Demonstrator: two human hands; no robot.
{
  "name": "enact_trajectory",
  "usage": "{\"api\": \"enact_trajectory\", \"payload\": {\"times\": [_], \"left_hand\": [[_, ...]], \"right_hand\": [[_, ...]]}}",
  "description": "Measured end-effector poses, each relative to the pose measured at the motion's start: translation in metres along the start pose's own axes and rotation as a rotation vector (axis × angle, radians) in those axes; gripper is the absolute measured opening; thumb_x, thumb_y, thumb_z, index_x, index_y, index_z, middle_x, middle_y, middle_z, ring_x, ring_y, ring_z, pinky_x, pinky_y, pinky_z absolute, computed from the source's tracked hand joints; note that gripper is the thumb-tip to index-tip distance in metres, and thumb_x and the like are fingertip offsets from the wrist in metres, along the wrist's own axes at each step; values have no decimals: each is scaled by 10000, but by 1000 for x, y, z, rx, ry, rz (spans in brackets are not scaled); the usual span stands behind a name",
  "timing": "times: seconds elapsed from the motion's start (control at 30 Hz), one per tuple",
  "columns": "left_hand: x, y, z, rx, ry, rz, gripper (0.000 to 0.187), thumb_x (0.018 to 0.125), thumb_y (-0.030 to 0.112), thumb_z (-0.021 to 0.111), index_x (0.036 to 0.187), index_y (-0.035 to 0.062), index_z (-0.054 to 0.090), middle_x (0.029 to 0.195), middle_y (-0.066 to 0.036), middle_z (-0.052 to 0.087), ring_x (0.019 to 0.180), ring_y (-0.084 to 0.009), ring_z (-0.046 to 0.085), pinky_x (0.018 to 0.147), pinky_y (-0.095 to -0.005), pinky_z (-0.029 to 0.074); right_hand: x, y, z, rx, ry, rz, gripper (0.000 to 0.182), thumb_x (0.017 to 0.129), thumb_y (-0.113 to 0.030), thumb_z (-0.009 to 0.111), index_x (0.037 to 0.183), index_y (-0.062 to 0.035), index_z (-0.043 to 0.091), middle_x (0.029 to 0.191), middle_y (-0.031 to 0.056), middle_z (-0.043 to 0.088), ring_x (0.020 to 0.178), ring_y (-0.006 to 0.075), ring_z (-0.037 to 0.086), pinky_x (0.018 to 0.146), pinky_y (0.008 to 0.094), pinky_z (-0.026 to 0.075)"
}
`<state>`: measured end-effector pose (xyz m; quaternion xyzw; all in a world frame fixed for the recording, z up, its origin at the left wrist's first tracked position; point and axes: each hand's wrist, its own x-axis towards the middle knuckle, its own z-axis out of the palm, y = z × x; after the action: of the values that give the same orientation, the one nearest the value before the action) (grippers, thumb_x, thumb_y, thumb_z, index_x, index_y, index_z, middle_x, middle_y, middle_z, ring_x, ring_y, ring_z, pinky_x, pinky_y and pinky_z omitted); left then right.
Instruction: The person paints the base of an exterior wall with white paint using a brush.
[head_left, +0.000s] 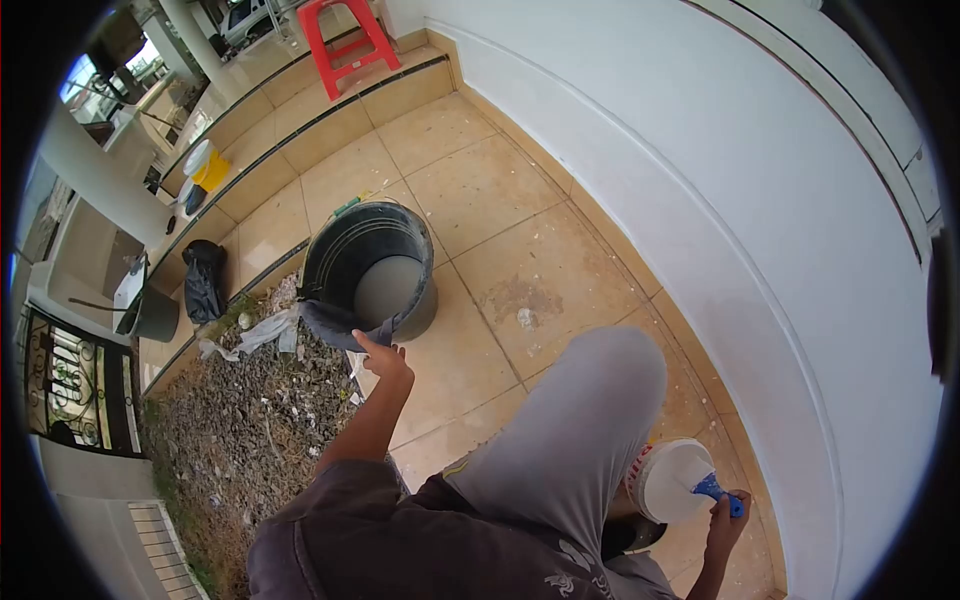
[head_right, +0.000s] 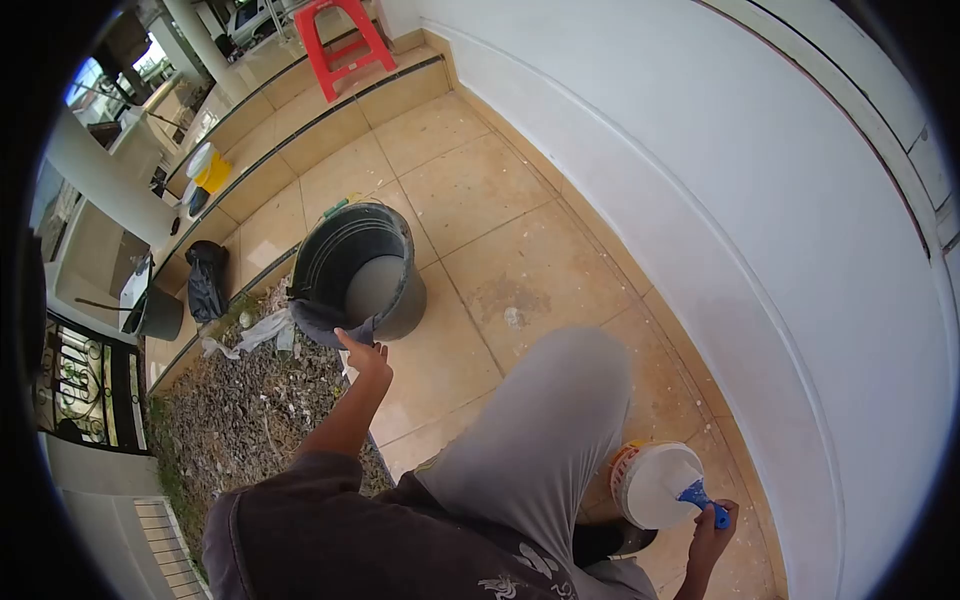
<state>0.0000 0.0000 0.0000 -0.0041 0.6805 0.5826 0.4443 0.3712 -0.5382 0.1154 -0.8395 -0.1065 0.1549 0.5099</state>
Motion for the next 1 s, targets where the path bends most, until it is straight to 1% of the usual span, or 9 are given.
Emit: {"api": "enact_trajectory", "payload": {"times": [0.1, 0.13, 0.23, 0.27, 0.4, 0.63, 0.77, 0.87, 1.0], "left_hand": [[66, 53, -5, 292, 238, 314, 1038, 806, 718, 577, 1404, -89, 316, 1385, -307, 384, 1254, -419, 455, 1024, -499, 422], [56, 67, -4, 314, 291, 411, 954, 801, 588, 693, 1388, -80, 348, 1367, -288, 439, 1255, -408, 466, 1045, -480, 405], [144, 52, -12, 443, -195, 433, 899, 758, 403, 812, 1387, -64, 371, 1354, -272, 489, 1242, -383, 498, 1050, -450, 402], [148, 56, -14, 809, -59, 492, 814, 718, 260, 859, 1336, -70, 444, 1324, -253, 535, 1150, -369, 582, 998, -412, 447], [121, 97, -31, 1058, -169, 558, 595, 822, 312, 775, 1181, -105, 550, 1126, -219, 647, 901, -375, 681, 834, -450, 543], [146, 93, -42, 363, -336, 61, 467, 951, 386, 616, 1095, -51, 541, 880, -95, 535, 794, -285, 612, 639, -438, 590], [111, 89, -34, 295, -199, 96, 507, 917, 421, 658, 1123, -28, 549, 1039, -143, 604, 936, -252, 631, 664, -390, 573], [125, 73, -29, 334, -75, 303, 604, 938, 453, 601, 1240, -66, 536, 1175, -229, 613, 1044, -334, 633, 831, -429, 557], [68, 71, 16, 295, 383, 423, 676, 962, 486, 504, 1282, -109, 485, 1237, -314, 564, 1113, -443, 587, 955, -499, 487]], "right_hand": [[0, 8, 16, 45, 22, 10, 101, 944, -99, 550, 1020, -88, 485, 630, -5, 504, 501, 51, 438, 439, 196, 324], [1, 6, 10, 40, 29, 12, 99, 944, -97, 547, 1020, -88, 485, 630, -5, 503, 502, 51, 437, 438, 197, 323], [-1, 7, -6, 25, 41, 23, 100, 944, -94, 548, 1021, -87, 485, 632, -7, 501, 502, 51, 431, 440, 197, 316], [0, 7, -7, 25, 43, 20, 99, 943, -94, 549, 1020, -87, 486, 632, -8, 501, 502, 51, 431, 441, 196, 314], [-6, 5, -7, 46, 48, 24, 93, 942, -95, 547, 1017, -89, 493, 634, -9, 499, 505, 50, 429, 446, 194, 310], [-3, 4, -6, 16, 87, 23, 99, 939, -120, 554, 1013, -87, 497, 634, -10, 500, 508, 49, 433, 446, 195, 315], [-1, 10, -10, 26, 71, 25, 105, 938, -129, 560, 1011, -86, 497, 636, -9, 502, 512, 45, 434, 449, 193, 316], [3, 12, -3, 29, 74, 6, 94, 945, -153, 566, 995, -108, 500, 642, -17, 501, 506, 33, 415, 443, 185, 295], [0, 1, 1, 55, 75, 17, 120, 938, -150, 575, 1010, -93, 499, 645, -17, 500, 509, 35, 419, 451, 185, 306]]}}
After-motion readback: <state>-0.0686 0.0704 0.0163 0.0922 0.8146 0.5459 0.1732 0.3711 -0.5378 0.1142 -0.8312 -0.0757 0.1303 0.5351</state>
